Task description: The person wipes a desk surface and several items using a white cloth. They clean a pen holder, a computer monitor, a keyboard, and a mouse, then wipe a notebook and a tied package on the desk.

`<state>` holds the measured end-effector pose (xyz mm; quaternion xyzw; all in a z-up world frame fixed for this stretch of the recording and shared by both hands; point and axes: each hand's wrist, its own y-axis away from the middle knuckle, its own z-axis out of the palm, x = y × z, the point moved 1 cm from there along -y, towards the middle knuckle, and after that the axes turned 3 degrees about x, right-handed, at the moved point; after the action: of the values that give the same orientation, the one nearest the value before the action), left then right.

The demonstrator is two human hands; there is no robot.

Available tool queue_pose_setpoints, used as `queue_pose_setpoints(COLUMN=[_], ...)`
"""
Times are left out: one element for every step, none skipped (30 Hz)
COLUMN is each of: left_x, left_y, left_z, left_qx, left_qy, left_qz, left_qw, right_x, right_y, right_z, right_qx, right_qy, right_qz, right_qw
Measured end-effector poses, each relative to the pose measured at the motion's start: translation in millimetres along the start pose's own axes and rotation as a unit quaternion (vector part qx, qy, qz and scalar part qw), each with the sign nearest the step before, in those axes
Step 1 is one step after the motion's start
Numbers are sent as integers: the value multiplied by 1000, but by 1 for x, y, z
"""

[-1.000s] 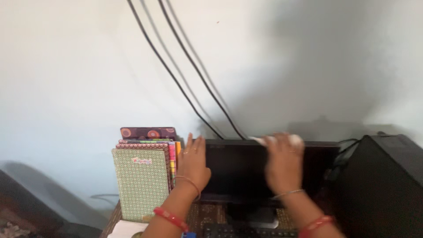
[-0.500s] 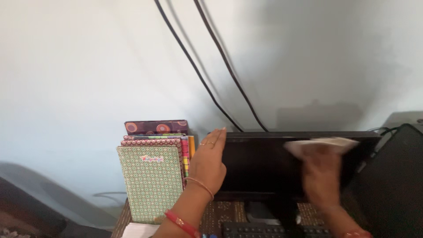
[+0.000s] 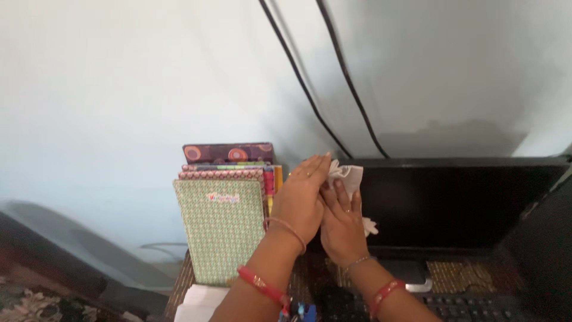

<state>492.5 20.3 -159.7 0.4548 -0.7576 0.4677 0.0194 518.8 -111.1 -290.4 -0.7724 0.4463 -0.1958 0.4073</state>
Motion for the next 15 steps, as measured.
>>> queue_pose_setpoints(left_x=[-1,-1,-1,-1,-1,0,1,2,3,5,4,4,5,5,5], left_y=[-1,-1,0,2,0,-1,1,1,3,6,7,8,8,8,7], left_z=[0,0,0,-1,0,0,1,3,5,7,7,8,10,11,12], left_qx=[0,0,-2,-5,-7,-8,-3,2,6,6,7,9,5,2,1], left_qy=[-4,-8,-11,-12,-11,-11,-21,-31,-40,-43,-47,-51,-58,-65,-73], left_qz=[0,0,0,5,12,20,17,14,11,7,4,1,3,4,7], left_qw=[1000,1000,1000,1000,1000,1000,1000,999,999,999,999,999,998,998,997], right_x=[1,5,10,15,22,28,34,39,41,42,42,42,44,45,47], right_y=[1,5,14,26,38,49,61,72,80,83,82,77,70,60,47], right_z=[3,4,2,1,-2,-4,-6,-9,-10,-11,-11,-12,-14,-17,-20], right_qx=[-27,-54,-83,-117,-149,-180,-213,-246,-278,-271,-262,-252,-252,-252,-249], right_qy=[5,9,15,4,-3,-10,-22,-35,-47,-46,-45,-44,-13,17,48], right_qz=[-9,-18,-25,-57,-89,-122,-150,-177,-203,-206,-211,-215,-204,-192,-181], right_qw=[1000,998,996,991,985,976,965,952,938,939,941,942,946,948,950])
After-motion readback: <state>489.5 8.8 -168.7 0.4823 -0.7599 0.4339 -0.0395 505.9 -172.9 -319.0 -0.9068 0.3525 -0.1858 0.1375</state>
